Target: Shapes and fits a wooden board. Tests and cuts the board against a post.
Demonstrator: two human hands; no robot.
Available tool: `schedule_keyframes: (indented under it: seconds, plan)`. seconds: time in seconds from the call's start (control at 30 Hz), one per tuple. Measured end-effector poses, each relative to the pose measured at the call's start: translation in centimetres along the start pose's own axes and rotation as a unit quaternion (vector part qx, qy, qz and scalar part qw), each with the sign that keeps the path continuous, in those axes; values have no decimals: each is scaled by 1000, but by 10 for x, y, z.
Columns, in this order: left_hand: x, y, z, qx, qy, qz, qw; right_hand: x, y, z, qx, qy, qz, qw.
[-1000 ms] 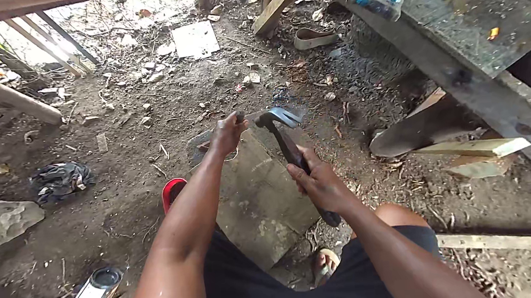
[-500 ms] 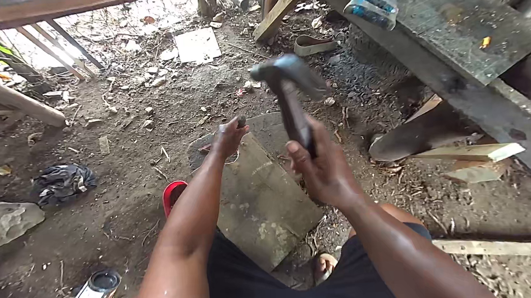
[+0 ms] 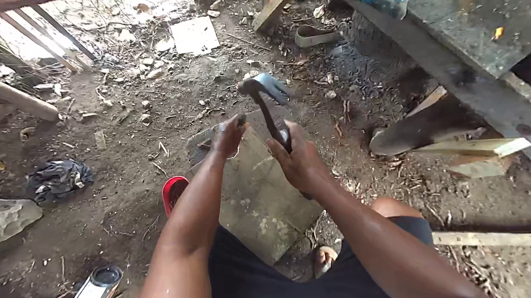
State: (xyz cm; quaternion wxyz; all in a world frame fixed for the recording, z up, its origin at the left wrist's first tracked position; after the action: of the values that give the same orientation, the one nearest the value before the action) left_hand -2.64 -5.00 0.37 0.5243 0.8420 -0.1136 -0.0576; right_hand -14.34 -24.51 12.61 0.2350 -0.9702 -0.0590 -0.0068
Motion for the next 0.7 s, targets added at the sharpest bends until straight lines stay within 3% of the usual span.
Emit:
schedule_keyframes:
  seconds: [0.07,0.13,0.2,0.4,0.47,0.57,0.7]
  plan:
    - [0,-1,0,4,1,5,1000,3,9,14,-9,5,0,1000]
    - [-1,-5,1,3,8,8,1000,5,26,28,2,-100,55,993]
    - [4,-10,-2,-22,17,0,1000,-5,39,40,30,-137,114,984]
    - [40,-8,-16,-98,23,-160,982,-54,76,99,-50,-319,158,933]
    - [37,3,-13,-59,1,-142,988,-65,83,121,-81,-325,162,928]
    - [13,15,-6,16,-33,-48,998,-67,82,125,-88,-329,166,926]
    - [-22,7,6,36,4,12,999,-63,80,118,-84,-339,165,922]
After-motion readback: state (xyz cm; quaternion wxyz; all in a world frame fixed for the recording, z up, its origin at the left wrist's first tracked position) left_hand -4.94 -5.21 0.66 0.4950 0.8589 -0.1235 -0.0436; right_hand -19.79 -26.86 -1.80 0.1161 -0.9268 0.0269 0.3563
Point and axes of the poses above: each hand's wrist, its own x-axis towards the middle knuckle, its own z-axis out of the palm, y = z × x, the point moved 1 cm from there along x, towards the middle knuckle, and after that the axes turned 13 degrees about -x, right-handed, at the moved point
